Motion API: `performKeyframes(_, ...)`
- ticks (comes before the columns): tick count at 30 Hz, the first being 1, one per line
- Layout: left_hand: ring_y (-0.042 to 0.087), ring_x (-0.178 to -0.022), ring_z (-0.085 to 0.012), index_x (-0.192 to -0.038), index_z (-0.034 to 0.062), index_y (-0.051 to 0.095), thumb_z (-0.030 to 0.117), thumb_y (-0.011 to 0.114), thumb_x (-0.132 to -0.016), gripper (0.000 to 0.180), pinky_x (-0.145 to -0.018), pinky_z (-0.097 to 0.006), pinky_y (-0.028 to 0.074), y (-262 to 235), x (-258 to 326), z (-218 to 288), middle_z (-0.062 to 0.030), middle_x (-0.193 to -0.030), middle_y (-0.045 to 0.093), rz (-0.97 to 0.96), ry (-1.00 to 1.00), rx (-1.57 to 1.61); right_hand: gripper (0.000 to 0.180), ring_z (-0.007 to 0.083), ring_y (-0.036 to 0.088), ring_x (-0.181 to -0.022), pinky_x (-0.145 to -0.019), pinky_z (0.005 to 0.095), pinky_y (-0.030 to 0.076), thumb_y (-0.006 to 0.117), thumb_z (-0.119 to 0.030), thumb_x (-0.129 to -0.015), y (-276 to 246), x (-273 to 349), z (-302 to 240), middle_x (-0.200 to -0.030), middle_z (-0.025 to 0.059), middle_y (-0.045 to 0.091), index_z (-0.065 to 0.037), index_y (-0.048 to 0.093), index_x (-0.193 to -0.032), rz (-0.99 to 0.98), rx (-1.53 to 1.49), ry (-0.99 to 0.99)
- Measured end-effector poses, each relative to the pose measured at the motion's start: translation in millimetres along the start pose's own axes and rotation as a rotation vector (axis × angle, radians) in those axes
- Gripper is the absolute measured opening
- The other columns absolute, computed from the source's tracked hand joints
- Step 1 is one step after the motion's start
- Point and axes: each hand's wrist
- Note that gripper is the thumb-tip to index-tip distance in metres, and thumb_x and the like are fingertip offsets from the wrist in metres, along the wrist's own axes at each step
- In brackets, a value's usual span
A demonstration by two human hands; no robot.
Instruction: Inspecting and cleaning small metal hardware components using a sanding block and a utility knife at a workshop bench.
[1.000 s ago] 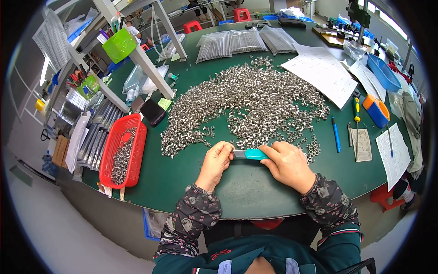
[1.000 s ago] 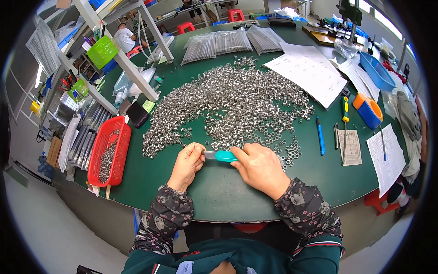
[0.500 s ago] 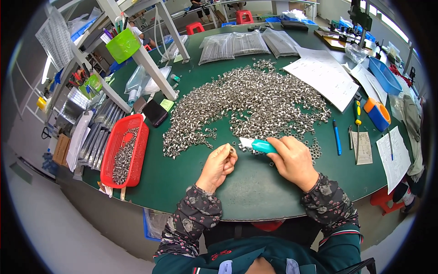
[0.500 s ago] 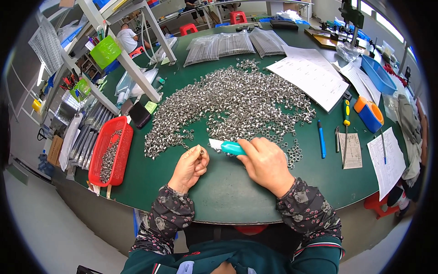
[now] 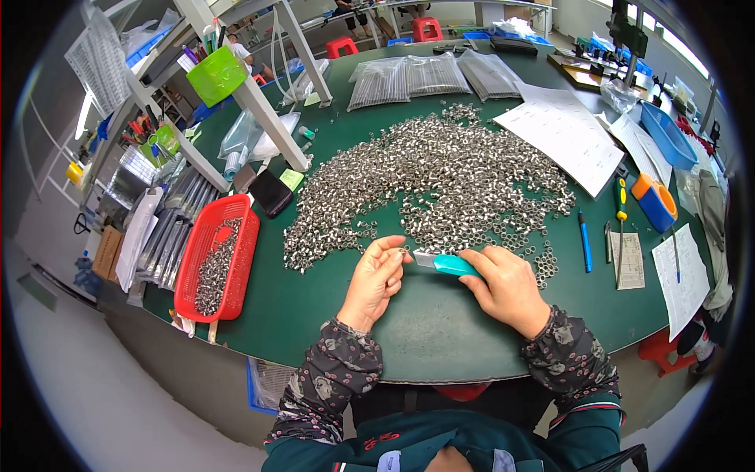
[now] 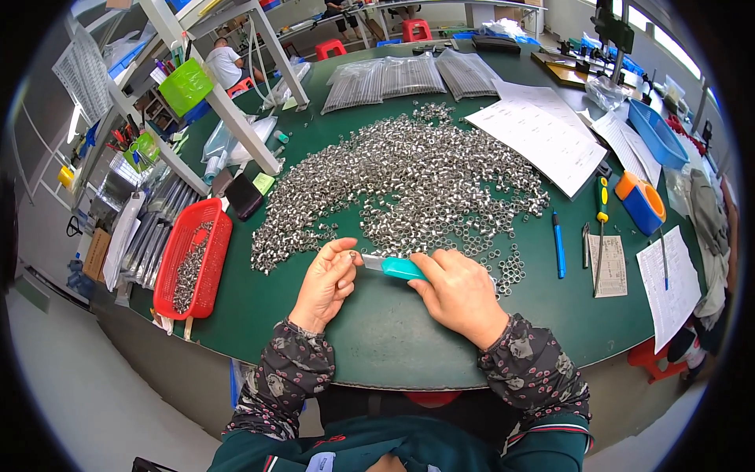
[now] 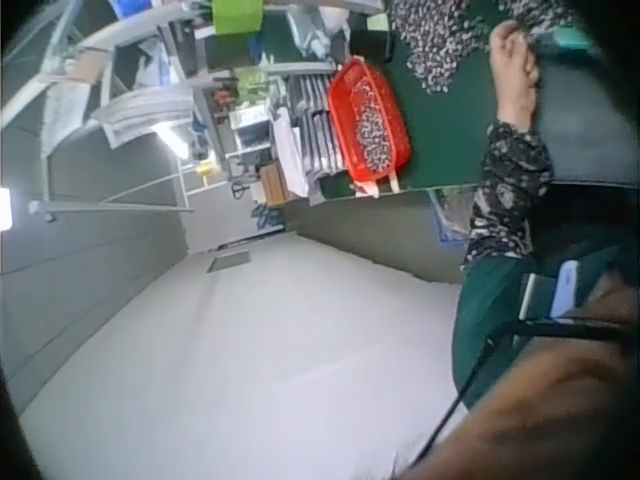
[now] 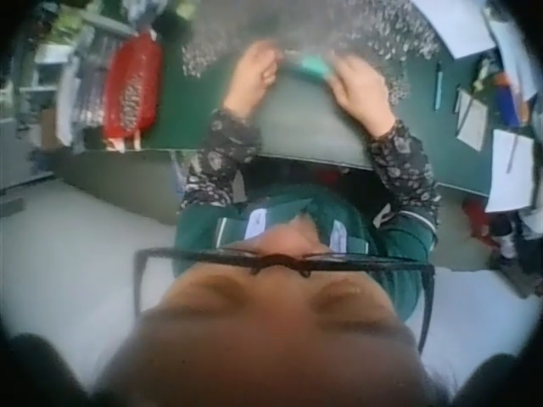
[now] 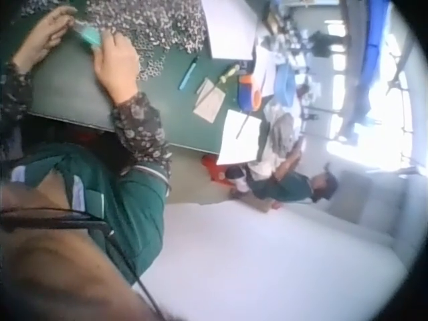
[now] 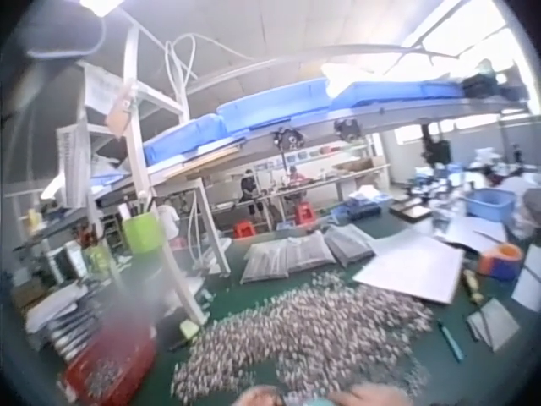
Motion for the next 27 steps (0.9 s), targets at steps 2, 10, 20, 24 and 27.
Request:
performKeyframes(2, 0.035, -0.052, -0.0017, -0.099, 0.0052, 0.053, 0.007, 0.050, -0.088, 0.011, -0.039, -0.014, 0.025, -1.6, -1.2, -2.2, -0.0029, -0.085, 0.055, -0.015, 0.014, -0.011, 0.028, 0.0247, 0.053, -0.065, -0.056, 0.0359, 0.044, 0.064, -0.018, -0.073, 0.2, 0.7, -0.2, -0.069, 0.0074, 0.050, -0.008, 0.057, -0.098, -0.011, -0.041, 0.025)
performKeyframes(10, 0.033, -0.050, -0.0025, -0.098, 0.0051, 0.054, 0.007, 0.051, -0.088, 0.011, -0.038, -0.014, 0.023, 0.1, 0.6, -2.5, -0.0009, -0.079, 0.053, -0.033, -0.011, -0.006, 0.024, 0.0248, 0.054, -0.065, -0.056, 0.0367, 0.045, 0.061, -0.020, -0.077, 0.2, 2.1, -1.3, -0.069, 0.0077, 0.052, -0.008, 0.057, -0.098, -0.087, -0.053, 0.052)
performKeyframes(20, 0.032, -0.050, -0.0022, -0.095, 0.0034, 0.055, 0.009, 0.051, -0.088, 0.010, -0.040, -0.015, 0.023, 0.6, 2.3, -3.2, 0.0032, -0.069, 0.045, -0.025, -0.027, -0.060, 0.022, 0.0263, 0.056, -0.067, -0.056, 0.0375, 0.046, 0.060, -0.021, -0.078, -1.3, 1.3, -3.3, -0.070, 0.0085, 0.054, -0.008, 0.060, -0.096, -0.137, -0.098, 0.078)
performKeyframes(24, 0.033, -0.051, -0.0019, -0.094, 0.0030, 0.055, 0.011, 0.052, -0.088, 0.011, -0.041, -0.015, 0.024, 1.8, 3.2, -3.5, 0.0027, -0.070, 0.047, -0.013, -0.020, -0.091, 0.022, 0.0258, 0.056, -0.067, -0.056, 0.0375, 0.046, 0.060, -0.021, -0.077, -1.4, 1.4, -3.6, -0.070, 0.0082, 0.054, -0.009, 0.060, -0.096, -0.135, -0.075, 0.077)
performKeyframes(27, 0.034, -0.051, -0.0016, -0.094, 0.0029, 0.055, 0.012, 0.052, -0.088, 0.011, -0.041, -0.015, 0.024, 2.2, 3.6, -3.5, 0.0023, -0.070, 0.048, 0.002, -0.023, -0.109, 0.023, 0.0251, 0.056, -0.066, -0.056, 0.0372, 0.046, 0.061, -0.020, -0.076, -1.7, 1.1, -4.0, -0.070, 0.0076, 0.053, -0.009, 0.060, -0.096, -0.121, -0.050, 0.066)
Point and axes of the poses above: each hand's wrist, its own x-axis away from the middle knuckle, its own y-axis out of the palm, z = x × y
